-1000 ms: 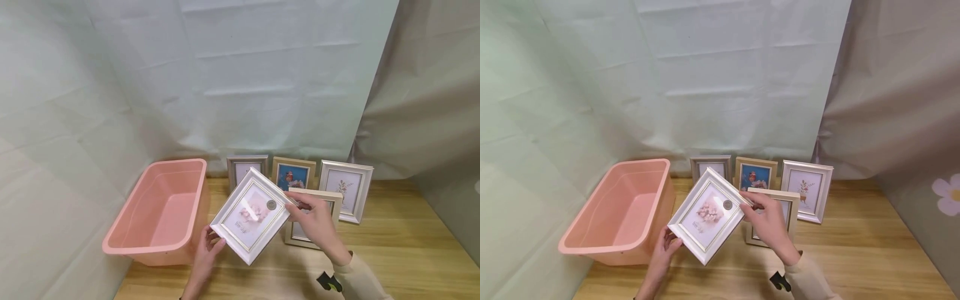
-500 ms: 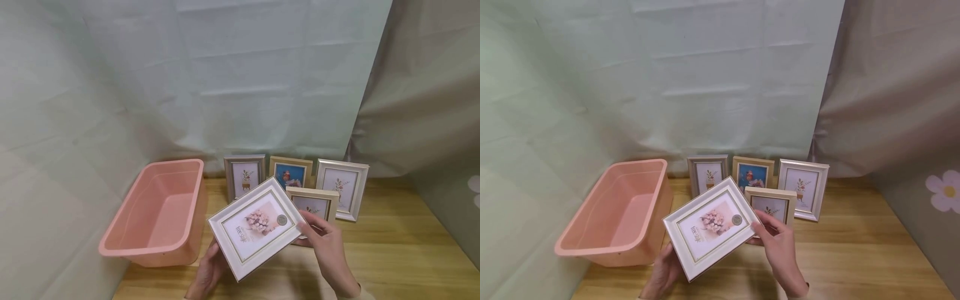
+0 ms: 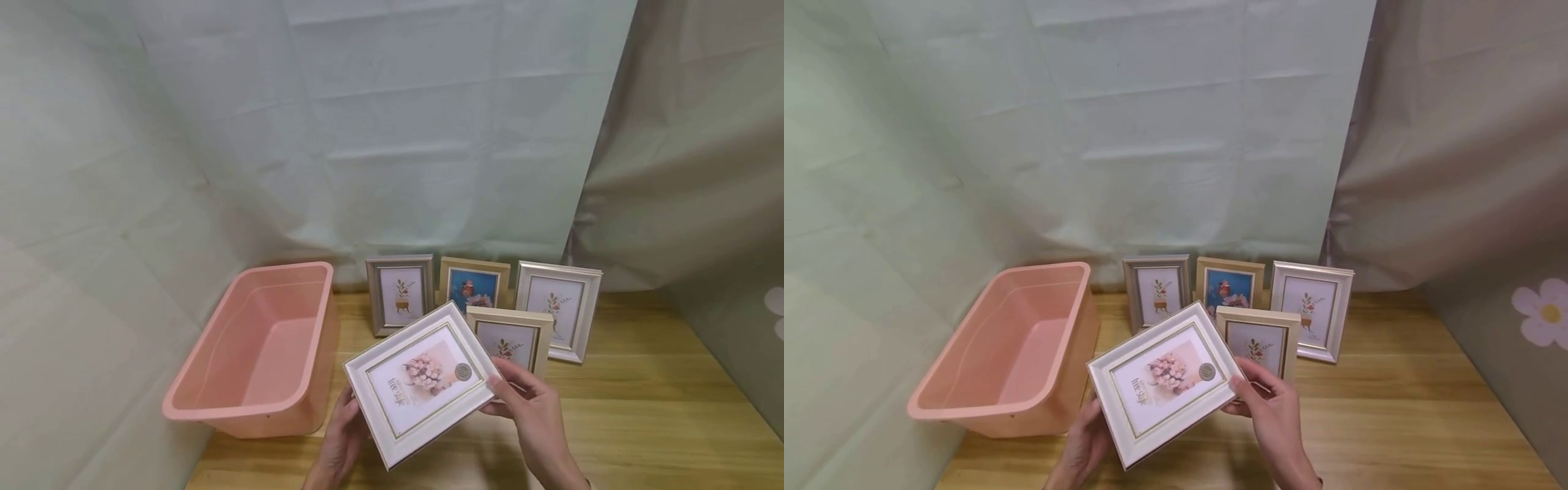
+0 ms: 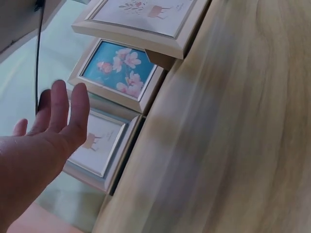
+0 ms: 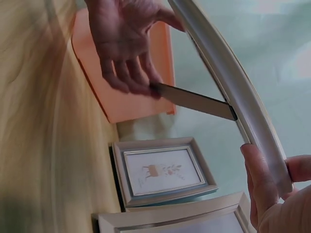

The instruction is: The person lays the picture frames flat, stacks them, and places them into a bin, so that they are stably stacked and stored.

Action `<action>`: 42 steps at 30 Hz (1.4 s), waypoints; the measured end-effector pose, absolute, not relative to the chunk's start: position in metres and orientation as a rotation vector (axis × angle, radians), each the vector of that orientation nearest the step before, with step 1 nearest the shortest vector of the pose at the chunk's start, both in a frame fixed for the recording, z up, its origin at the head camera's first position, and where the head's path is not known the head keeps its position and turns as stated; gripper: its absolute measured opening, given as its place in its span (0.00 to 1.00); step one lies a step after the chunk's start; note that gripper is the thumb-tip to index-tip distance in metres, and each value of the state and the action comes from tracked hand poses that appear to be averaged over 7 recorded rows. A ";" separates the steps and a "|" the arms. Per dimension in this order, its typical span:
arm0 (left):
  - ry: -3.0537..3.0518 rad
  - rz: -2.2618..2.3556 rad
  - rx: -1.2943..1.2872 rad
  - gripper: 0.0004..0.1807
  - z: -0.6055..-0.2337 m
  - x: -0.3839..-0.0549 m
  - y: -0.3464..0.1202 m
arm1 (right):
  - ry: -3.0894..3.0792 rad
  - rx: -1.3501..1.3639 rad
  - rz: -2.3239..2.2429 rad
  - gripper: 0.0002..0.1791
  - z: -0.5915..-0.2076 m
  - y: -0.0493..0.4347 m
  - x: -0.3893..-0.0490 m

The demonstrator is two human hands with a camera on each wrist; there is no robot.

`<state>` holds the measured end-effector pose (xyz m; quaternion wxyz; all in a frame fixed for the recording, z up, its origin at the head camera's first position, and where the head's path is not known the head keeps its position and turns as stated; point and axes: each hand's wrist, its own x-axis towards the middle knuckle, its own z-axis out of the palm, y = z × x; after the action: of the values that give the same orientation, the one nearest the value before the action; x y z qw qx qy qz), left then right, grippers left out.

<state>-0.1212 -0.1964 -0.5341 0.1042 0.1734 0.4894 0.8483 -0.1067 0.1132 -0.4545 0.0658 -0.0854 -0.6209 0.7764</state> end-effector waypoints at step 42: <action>2.337 2.190 0.654 0.56 -0.499 -0.099 -0.201 | -2.019 -0.056 2.334 0.36 -0.484 0.121 -0.088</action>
<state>-0.0995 -0.2012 -0.4989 -0.0638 0.1996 0.7135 0.6686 -0.0875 0.1209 -0.4838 0.0275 -0.0182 -0.6538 0.7560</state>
